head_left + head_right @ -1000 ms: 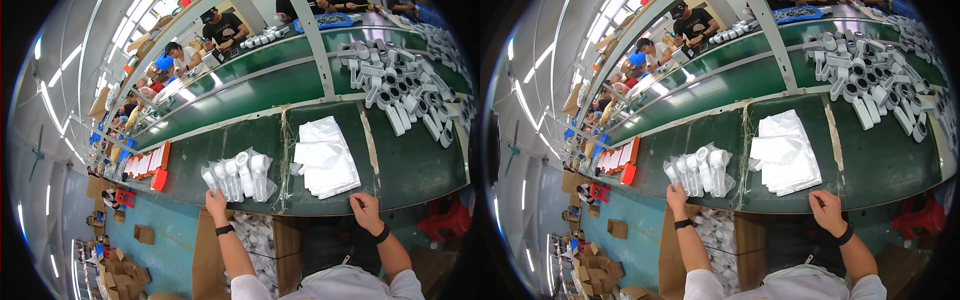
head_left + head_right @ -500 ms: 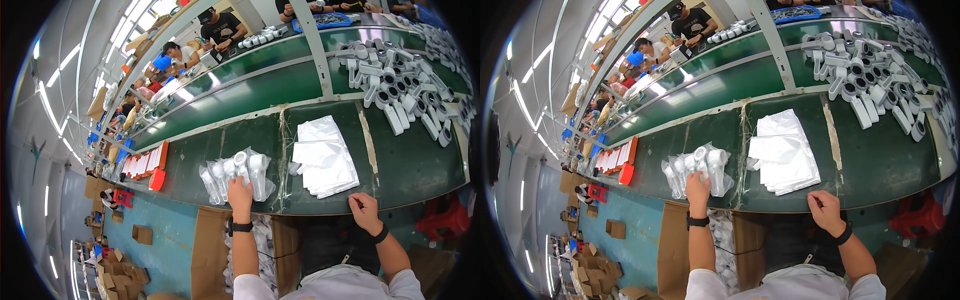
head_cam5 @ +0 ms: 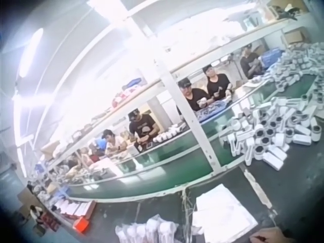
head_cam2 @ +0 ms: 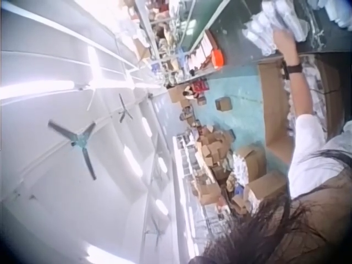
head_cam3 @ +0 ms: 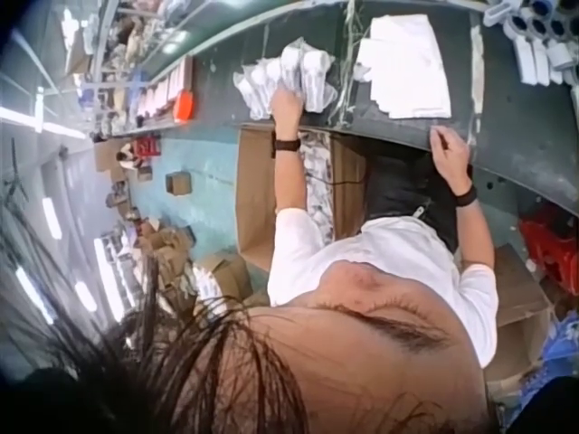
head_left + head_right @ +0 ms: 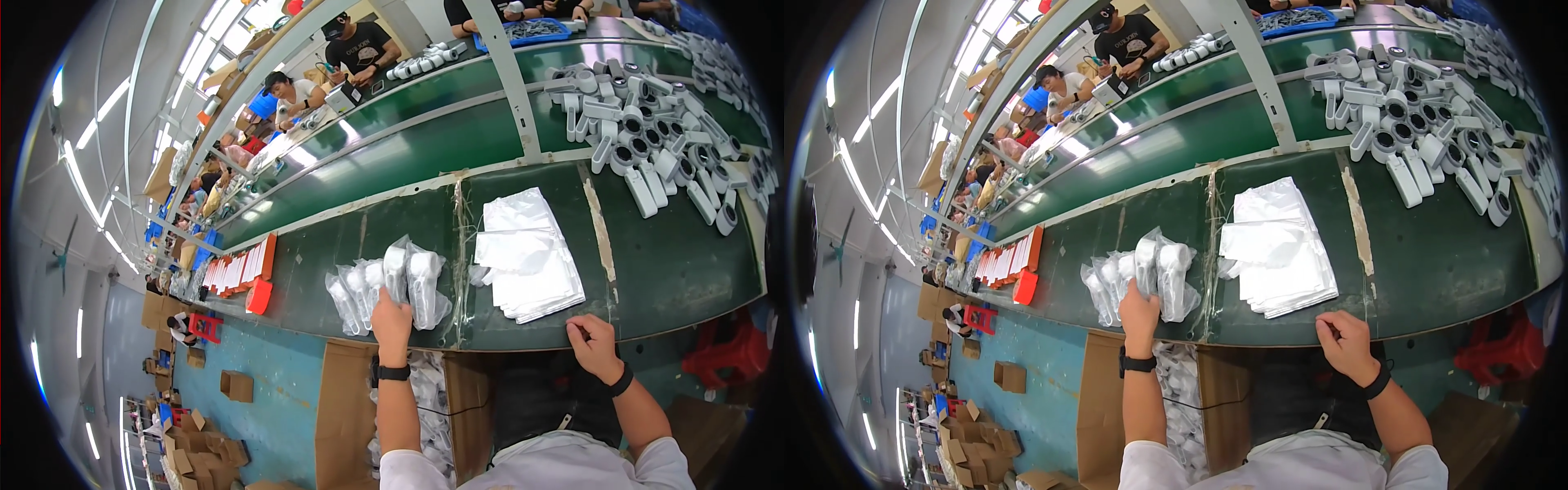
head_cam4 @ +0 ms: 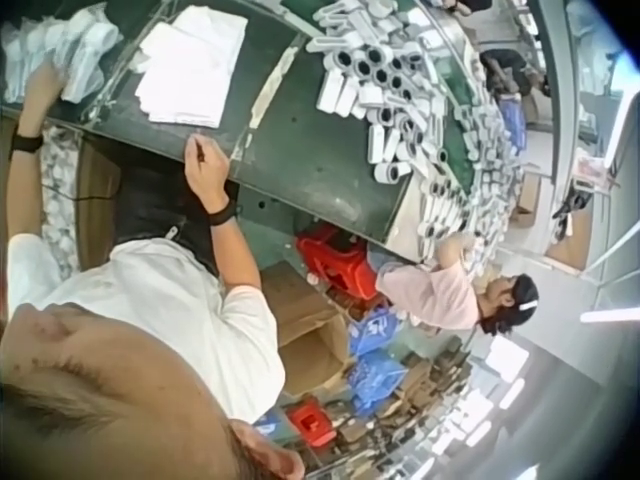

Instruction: The person picks up a handheld fan, slides it into a plastic bag, and places the bagged fan into a cardboard box, repeating the process for several fans.

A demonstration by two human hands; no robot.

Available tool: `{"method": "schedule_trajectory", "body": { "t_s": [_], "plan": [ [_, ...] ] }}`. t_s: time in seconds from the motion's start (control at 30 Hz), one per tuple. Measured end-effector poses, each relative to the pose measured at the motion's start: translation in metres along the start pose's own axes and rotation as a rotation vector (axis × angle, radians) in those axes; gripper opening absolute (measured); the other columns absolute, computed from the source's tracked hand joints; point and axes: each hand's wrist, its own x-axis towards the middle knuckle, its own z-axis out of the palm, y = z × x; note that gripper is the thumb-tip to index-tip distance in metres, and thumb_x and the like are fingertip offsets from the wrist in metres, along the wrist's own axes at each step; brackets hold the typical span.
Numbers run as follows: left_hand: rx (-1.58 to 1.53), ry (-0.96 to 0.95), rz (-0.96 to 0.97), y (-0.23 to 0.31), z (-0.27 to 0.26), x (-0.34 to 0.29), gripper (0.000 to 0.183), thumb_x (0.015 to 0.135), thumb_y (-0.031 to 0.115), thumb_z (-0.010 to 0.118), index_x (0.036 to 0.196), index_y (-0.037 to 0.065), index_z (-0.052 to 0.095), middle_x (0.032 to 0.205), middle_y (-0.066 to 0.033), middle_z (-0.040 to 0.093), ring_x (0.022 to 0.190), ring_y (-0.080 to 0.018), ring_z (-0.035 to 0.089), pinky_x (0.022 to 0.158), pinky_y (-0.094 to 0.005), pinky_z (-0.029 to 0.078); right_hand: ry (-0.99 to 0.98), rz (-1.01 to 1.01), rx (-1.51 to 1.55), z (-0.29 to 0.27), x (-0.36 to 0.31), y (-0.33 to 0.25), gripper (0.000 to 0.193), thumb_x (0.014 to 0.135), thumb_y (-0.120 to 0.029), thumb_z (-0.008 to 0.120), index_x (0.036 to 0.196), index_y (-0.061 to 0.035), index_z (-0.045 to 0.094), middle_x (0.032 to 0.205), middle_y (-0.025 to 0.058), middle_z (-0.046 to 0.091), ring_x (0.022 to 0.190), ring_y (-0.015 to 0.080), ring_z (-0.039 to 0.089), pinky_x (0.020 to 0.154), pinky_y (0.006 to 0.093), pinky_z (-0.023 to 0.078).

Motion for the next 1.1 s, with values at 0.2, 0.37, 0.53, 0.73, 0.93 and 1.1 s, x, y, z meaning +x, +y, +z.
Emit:
{"method": "schedule_trajectory", "body": {
  "t_s": [0.2, 0.37, 0.53, 0.73, 0.93, 1.1],
  "plan": [
    [0.040, 0.040, 0.009, -0.010, 0.001, -0.004, 0.044, 0.079, 0.017, 0.063, 0.118, -0.003, 0.058, 0.093, -0.0268, 0.066, 0.086, -0.0421, 0.064, 0.076, -0.0483, 0.051, -0.003, -0.027, -0.032, -0.001, 0.002, -0.004, 0.004, 0.084, -0.002, 0.066, 0.086, 0.0003, 0.066, 0.068, 0.0081, 0.059, 0.051, 0.0132, 0.053, 0.048, 0.0255, 0.040],
    [0.011, 0.260, 0.012, 0.014, -0.011, -0.016, 0.047, 0.076, 0.028, 0.070, 0.115, 0.003, 0.061, 0.102, -0.0206, 0.066, 0.097, -0.0380, 0.062, 0.081, -0.0449, 0.050, -0.013, -0.044, -0.054, 0.001, 0.003, -0.001, 0.004, 0.083, -0.002, 0.066, 0.086, 0.0002, 0.066, 0.067, 0.0087, 0.058, 0.050, 0.0143, 0.054, 0.047, 0.0259, 0.040],
    [0.220, 0.195, 0.055, 0.045, 0.001, -0.023, 0.072, 0.067, 0.043, 0.077, 0.124, 0.006, 0.053, 0.139, -0.0227, 0.038, 0.131, -0.0507, 0.029, 0.093, -0.0675, 0.034, -0.019, -0.067, -0.063, 0.001, 0.001, -0.004, 0.004, 0.082, -0.001, 0.065, 0.086, 0.0010, 0.066, 0.066, 0.0092, 0.056, 0.051, 0.0159, 0.052, 0.048, 0.0275, 0.039],
    [0.204, 0.142, -0.189, 0.027, 0.011, -0.002, 0.084, 0.066, 0.048, 0.077, 0.130, 0.003, 0.047, 0.145, -0.0249, 0.029, 0.138, -0.0566, 0.007, 0.095, -0.0805, 0.017, -0.024, -0.094, -0.073, 0.003, 0.001, -0.005, 0.003, 0.082, -0.001, 0.065, 0.085, 0.0008, 0.065, 0.065, 0.0093, 0.055, 0.050, 0.0174, 0.052, 0.047, 0.0284, 0.038],
    [0.082, -0.153, -0.429, 0.013, -0.013, 0.012, 0.097, 0.063, 0.061, 0.075, 0.138, 0.009, 0.043, 0.153, -0.0222, 0.023, 0.138, -0.0581, 0.008, 0.096, -0.0824, 0.013, -0.035, -0.086, -0.079, 0.003, 0.000, -0.003, 0.004, 0.083, -0.002, 0.065, 0.085, 0.0009, 0.065, 0.066, 0.0101, 0.056, 0.051, 0.0197, 0.052, 0.048, 0.0304, 0.039],
    [0.063, -0.199, -0.404, 0.001, -0.024, 0.014, 0.106, 0.059, 0.065, 0.077, 0.143, 0.013, 0.038, 0.153, -0.0199, 0.025, 0.139, -0.0562, 0.013, 0.095, -0.0828, 0.016, -0.021, -0.123, -0.078, 0.003, 0.001, -0.003, 0.003, 0.083, 0.000, 0.063, 0.085, 0.0018, 0.064, 0.065, 0.0096, 0.054, 0.051, 0.0175, 0.050, 0.049, 0.0294, 0.037]
  ]
}}
